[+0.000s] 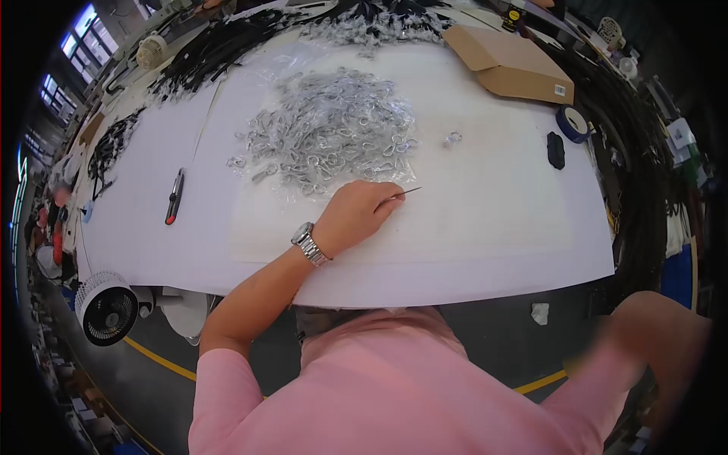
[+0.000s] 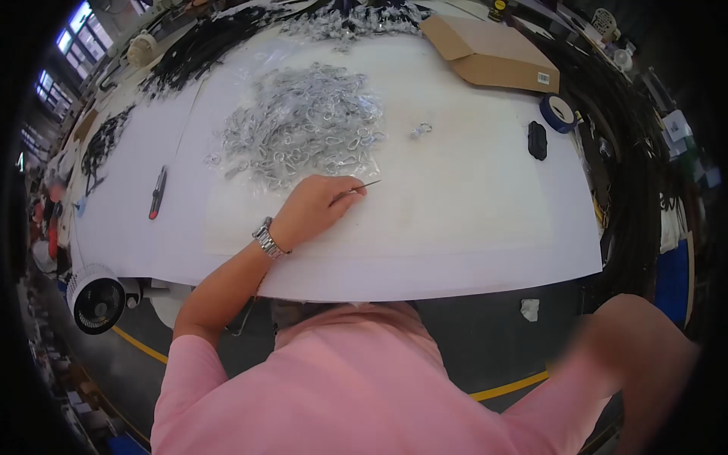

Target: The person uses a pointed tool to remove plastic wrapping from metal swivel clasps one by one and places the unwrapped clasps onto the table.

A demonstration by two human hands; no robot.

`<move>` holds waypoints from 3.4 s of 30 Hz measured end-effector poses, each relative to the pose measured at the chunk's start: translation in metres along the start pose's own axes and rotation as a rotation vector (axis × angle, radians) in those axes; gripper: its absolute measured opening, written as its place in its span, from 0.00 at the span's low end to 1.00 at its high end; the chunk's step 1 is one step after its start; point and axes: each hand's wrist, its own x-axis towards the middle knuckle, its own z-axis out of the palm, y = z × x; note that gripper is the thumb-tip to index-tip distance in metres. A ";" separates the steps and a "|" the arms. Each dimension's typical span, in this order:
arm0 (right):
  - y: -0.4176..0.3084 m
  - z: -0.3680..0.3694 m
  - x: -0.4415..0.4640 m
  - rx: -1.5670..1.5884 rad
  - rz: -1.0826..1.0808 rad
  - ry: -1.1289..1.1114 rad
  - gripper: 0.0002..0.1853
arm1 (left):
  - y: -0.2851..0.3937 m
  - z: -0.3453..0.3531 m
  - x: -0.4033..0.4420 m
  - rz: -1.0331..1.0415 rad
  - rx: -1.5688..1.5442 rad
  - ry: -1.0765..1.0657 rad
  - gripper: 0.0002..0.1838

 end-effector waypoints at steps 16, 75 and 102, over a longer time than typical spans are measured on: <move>0.218 0.110 -0.070 -0.405 0.577 -0.259 0.17 | -0.027 -0.011 0.012 -0.305 -0.540 0.247 0.13; 0.225 0.153 -0.107 0.891 1.371 -0.142 0.15 | -0.019 -0.031 0.008 -0.086 0.052 0.203 0.12; 0.233 0.176 -0.109 1.190 1.235 0.395 0.20 | -0.006 -0.015 0.010 -0.358 -1.037 0.133 0.12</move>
